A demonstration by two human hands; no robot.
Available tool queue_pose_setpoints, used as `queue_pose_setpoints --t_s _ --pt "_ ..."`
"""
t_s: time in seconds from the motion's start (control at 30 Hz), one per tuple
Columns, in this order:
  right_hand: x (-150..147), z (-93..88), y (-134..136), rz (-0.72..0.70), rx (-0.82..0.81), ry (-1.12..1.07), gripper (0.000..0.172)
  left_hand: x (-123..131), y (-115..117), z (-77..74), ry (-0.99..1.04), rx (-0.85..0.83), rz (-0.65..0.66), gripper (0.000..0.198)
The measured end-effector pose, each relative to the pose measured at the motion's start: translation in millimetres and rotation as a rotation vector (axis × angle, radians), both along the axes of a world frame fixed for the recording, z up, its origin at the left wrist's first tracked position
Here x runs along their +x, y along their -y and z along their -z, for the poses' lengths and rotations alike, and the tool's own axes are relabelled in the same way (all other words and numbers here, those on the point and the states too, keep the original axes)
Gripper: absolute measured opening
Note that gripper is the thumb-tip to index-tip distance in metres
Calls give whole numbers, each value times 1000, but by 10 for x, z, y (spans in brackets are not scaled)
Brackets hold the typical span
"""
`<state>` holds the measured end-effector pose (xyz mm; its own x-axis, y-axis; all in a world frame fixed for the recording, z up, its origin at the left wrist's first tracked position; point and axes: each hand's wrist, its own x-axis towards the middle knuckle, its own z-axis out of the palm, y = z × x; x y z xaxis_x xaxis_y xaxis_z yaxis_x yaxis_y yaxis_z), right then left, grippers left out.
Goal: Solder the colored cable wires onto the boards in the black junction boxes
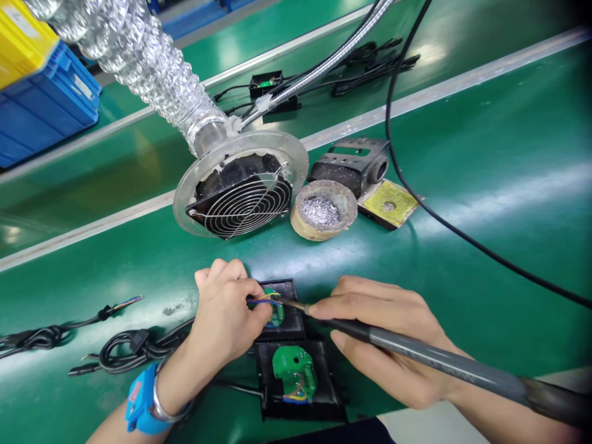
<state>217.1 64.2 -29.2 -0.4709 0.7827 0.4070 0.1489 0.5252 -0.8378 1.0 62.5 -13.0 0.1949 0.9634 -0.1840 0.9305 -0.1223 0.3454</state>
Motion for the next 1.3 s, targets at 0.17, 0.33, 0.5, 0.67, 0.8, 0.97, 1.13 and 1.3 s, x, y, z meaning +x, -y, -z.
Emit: queue_pose_setpoints --t_s 0.17,0.33,0.5,0.67,0.8,0.97,1.13,1.3 --pt "47 27 38 31 -19 -33 30 -1 2 -10 9 3 -4 11" --pt "114 -18 140 186 -19 -43 30 -7 6 -2 3 -3 -5 11" --pt "58 -77 217 289 22 -10 33 1 1 4 1 2 -8 11" --pt "-25 -3 255 343 39 -54 37 4 -5 0 -2 -6 -11 10" --pt "-82 97 270 393 78 -99 48 0 2 3 -4 15 -1 10" --pt "-232 187 262 360 82 106 31 -9 29 -13 34 53 33 10" --pt "-338 244 260 336 213 213 26 -52 18 -46 110 36 264 19" --pt "-322 268 260 334 261 238 23 -85 -6 -41 113 1 315 16"
